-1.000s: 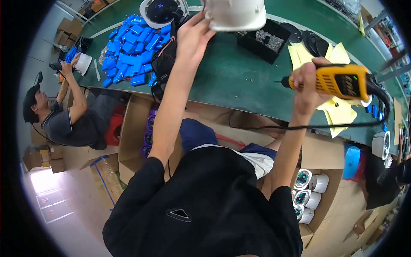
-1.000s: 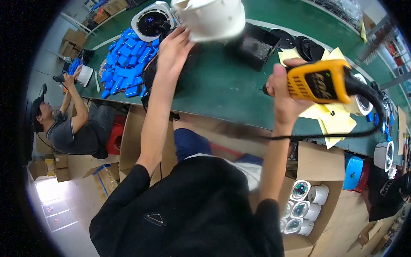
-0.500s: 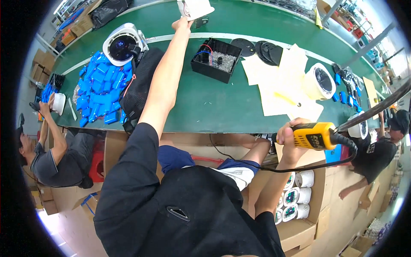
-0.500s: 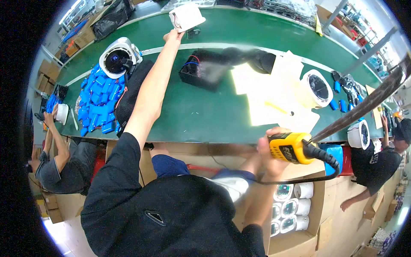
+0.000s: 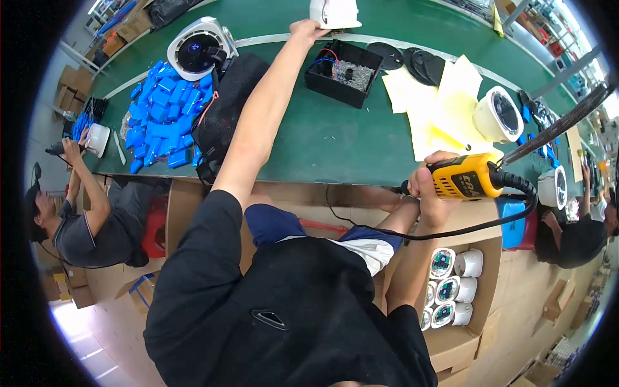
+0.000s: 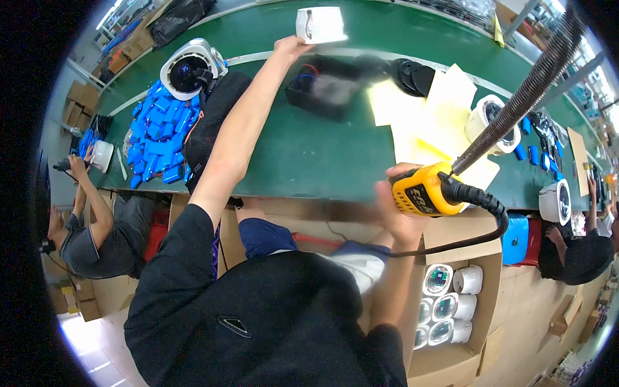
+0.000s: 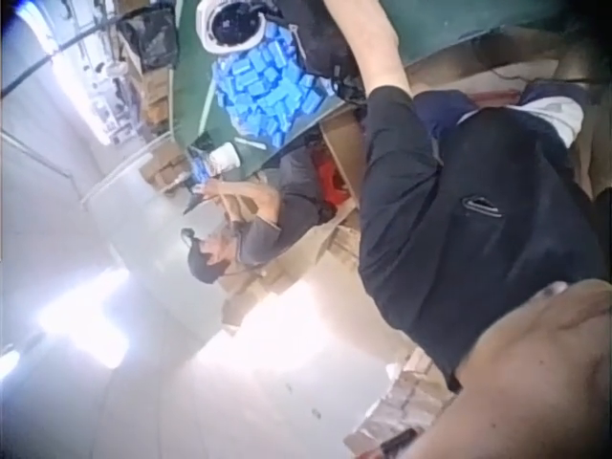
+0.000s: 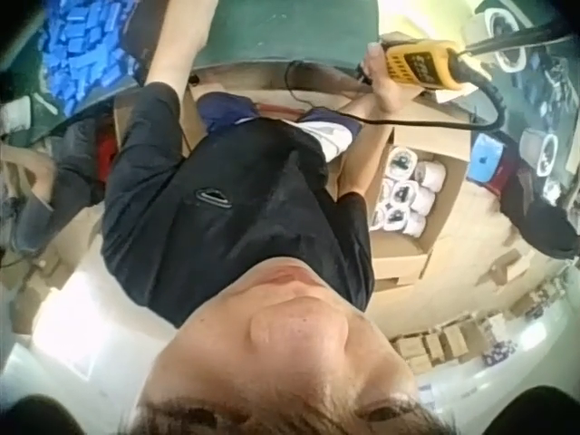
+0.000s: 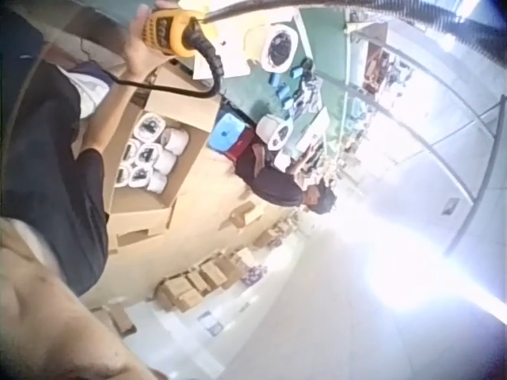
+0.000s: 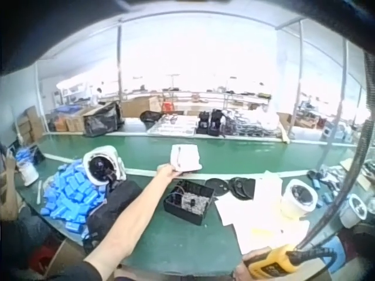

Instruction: Assembling plastic housings and circuit boards for small electronic components using an electric power screwdriver.

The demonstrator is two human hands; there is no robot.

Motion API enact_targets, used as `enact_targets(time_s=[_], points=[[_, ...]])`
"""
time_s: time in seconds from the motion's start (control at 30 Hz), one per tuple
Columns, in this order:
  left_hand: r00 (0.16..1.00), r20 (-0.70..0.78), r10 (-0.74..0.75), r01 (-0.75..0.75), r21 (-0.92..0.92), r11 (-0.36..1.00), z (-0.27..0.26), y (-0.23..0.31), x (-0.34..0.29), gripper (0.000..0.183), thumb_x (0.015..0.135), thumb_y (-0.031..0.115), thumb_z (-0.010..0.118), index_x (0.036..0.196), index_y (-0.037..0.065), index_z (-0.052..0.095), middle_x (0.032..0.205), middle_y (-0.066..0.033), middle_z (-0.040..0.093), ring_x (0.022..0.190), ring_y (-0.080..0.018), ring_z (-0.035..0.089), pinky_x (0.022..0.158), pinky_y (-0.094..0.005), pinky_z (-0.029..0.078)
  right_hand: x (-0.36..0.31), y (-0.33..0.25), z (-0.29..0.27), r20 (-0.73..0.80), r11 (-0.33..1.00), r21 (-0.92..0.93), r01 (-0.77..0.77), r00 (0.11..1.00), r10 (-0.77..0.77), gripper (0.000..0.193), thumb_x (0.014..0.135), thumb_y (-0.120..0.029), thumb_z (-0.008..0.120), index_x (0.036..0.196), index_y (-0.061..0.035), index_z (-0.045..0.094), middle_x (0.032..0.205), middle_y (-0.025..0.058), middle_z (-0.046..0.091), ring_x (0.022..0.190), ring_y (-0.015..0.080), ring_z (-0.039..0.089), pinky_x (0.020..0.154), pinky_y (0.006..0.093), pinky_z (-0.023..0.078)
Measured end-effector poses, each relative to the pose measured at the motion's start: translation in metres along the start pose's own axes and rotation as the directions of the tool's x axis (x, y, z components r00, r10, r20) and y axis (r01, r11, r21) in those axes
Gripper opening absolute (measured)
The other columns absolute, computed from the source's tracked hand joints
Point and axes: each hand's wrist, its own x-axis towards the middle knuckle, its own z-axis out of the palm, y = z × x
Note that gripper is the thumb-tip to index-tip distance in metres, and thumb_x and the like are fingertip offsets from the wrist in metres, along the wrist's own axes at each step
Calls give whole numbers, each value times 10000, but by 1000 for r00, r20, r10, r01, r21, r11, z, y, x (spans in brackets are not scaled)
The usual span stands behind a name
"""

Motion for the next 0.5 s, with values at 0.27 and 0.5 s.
enact_targets(time_s=[0.27, 0.5], points=[[976, 69, -207, 176, 314, 933, 12, -31, 22, 510, 733, -166, 612, 1214, -212, 448, 1158, -306, 567, 910, -394, 677, 760, -546, 615, -17, 5, -15, -14, 997, -58, 50, 999, -51, 238, 892, 10, 673, 1061, -17, 508, 694, 46, 518, 507, 108, 480, 480, 240, 427], [872, 424, 244, -465, 874, 142, 6, -20, 17, 930, 788, 144, 706, 1519, -63, 170, 1435, -314, 421, 1356, -436, 424, 1112, -468, 394, -34, 29, -11, -72, 984, -61, -166, 984, 161, 347, 795, 34, 741, 1083, -82, 587, 919, 16, 593, 754, 104, 577, 666, 247, 490]])
